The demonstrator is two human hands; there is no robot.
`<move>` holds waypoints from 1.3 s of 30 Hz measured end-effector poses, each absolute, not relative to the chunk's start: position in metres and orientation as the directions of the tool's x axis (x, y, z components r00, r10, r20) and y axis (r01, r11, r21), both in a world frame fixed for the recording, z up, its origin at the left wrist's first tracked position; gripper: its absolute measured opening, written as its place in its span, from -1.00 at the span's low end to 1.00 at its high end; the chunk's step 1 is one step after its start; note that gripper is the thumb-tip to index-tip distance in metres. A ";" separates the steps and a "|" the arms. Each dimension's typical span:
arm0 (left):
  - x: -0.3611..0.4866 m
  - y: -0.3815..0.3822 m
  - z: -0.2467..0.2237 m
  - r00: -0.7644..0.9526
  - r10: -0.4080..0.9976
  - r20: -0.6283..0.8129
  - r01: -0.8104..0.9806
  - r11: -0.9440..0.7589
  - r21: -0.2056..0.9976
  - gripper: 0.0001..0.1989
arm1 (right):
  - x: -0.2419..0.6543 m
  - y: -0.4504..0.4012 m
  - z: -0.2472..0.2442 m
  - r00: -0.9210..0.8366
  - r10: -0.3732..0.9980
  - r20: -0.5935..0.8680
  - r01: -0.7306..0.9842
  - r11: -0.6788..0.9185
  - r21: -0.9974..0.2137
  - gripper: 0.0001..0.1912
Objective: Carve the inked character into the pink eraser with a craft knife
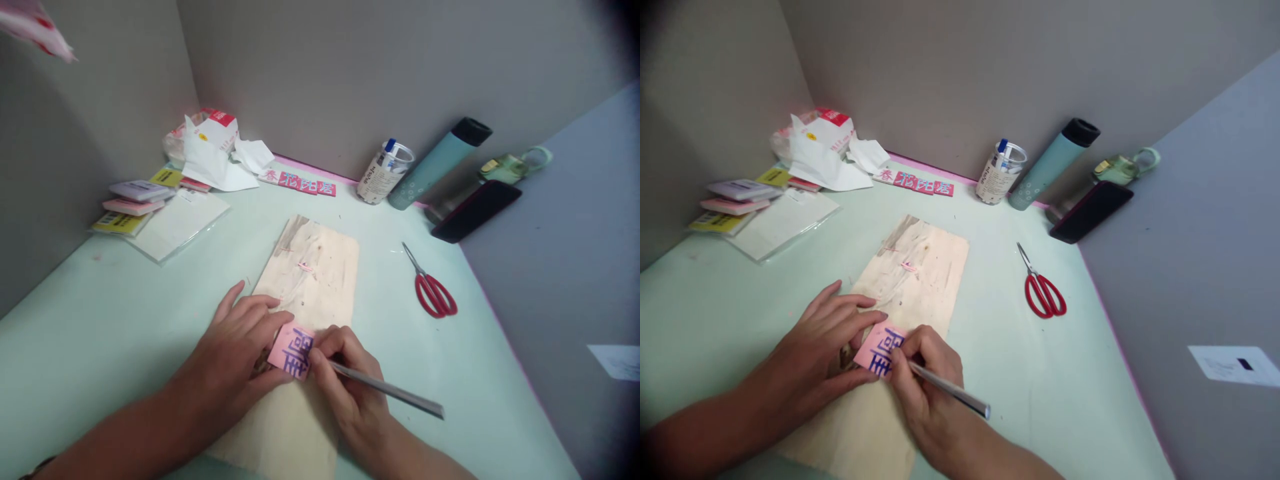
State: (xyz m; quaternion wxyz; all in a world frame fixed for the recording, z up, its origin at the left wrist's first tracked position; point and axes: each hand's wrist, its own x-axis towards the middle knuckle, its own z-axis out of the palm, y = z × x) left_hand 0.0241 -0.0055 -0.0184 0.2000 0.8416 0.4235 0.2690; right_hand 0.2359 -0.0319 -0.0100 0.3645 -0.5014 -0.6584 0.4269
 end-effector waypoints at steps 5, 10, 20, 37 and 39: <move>0.032 -0.005 -0.012 0.456 0.838 0.300 0.628 -0.542 0.558 -0.58 | 0.236 -0.034 -0.009 -0.226 0.973 0.036 0.338 0.113 -0.934 -0.78; 0.032 -0.005 -0.010 0.462 0.841 0.281 0.629 -0.534 0.565 -0.49 | 0.234 -0.035 -0.009 -0.219 0.974 0.050 0.327 0.122 -0.937 -0.79; 0.016 -0.002 -0.007 0.519 0.824 0.228 0.562 -0.530 0.635 -0.38 | 0.228 -0.030 -0.007 -0.210 0.968 0.139 0.307 0.200 -0.930 -0.80; 0.021 -0.002 -0.015 0.537 0.794 0.285 0.578 -0.593 0.561 -0.20 | 0.225 -0.034 -0.002 -0.256 0.952 0.170 0.348 0.255 -0.902 -0.81; 0.017 -0.002 -0.014 0.559 0.794 0.241 0.565 -0.577 0.590 -0.25 | 0.226 -0.034 -0.004 -0.255 0.953 0.164 0.350 0.249 -0.903 -0.82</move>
